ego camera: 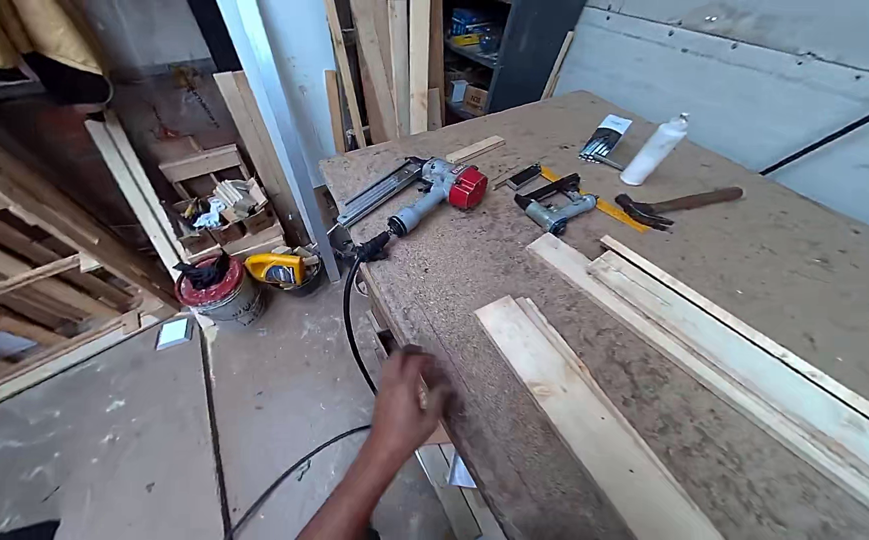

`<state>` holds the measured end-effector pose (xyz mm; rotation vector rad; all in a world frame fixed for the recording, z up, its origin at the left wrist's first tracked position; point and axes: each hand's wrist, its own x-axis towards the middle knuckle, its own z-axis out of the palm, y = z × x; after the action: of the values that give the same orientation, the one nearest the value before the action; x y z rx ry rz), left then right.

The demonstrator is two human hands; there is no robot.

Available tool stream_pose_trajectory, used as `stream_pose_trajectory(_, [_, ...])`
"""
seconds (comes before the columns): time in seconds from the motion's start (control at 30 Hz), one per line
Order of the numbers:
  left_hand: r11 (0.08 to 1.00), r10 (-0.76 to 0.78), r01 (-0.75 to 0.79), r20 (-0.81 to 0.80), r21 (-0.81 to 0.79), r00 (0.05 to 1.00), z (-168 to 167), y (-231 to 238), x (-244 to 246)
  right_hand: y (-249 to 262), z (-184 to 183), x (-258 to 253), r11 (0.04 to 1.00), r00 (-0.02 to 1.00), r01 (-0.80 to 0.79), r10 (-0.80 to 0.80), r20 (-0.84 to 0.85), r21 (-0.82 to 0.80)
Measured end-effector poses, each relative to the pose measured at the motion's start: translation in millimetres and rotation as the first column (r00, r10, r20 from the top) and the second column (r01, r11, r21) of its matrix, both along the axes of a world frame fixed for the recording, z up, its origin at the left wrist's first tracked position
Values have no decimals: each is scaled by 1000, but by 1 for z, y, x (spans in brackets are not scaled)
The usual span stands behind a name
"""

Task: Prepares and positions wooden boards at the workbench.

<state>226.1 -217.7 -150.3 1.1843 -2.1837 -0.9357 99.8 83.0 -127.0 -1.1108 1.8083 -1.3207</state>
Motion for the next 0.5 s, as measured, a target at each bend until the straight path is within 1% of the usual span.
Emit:
stream_pose_trajectory(0.03, [996, 87, -88, 44, 29, 995, -8, -33, 27, -37, -2, 23, 999, 993, -31, 30, 115, 14])
stream_pose_trajectory(0.07, [989, 136, -140, 84, 45, 987, -11, -62, 50, -72, 0, 43, 999, 980, -37, 32, 199, 21])
stream_pose_trajectory(0.1, [985, 153, -161, 113, 64, 982, -8, -84, 70, -106, 5, 60, 999, 968, -32, 29, 250, 7])
stream_pose_trajectory(0.17, [989, 137, -142, 96, 45, 986, 8, -118, 91, -190, -1, 62, 996, 963, -67, 80, 257, -58])
stream_pose_trajectory(0.2, [994, 112, -113, 75, 7, 991, 18, -133, 95, -239, -5, 56, 997, 964, -51, 66, 257, -63])
stream_pose_trajectory(0.23, [996, 79, -77, 65, -33, 995, 28, -150, 95, -283, -7, 52, 999, 964, 1, 10, 267, -39])
stream_pose_trajectory(0.3, [994, 3, 3, 52, -107, 999, 49, -189, 81, -357, -5, 51, 989, 944, 143, -146, 298, 29])
stream_pose_trajectory(0.33, [989, -43, 49, 47, -138, 998, 58, -212, 67, -387, -3, 51, 980, 926, 194, -197, 322, 40])
stream_pose_trajectory(0.4, [971, -143, 151, 53, -186, 988, 71, -255, 32, -446, -3, 48, 970, 897, 241, -238, 372, 39])
stream_pose_trajectory(0.5, [941, -280, 302, 148, -154, 949, 77, -312, -24, -519, -16, 35, 952, 850, 306, -280, 446, 16])
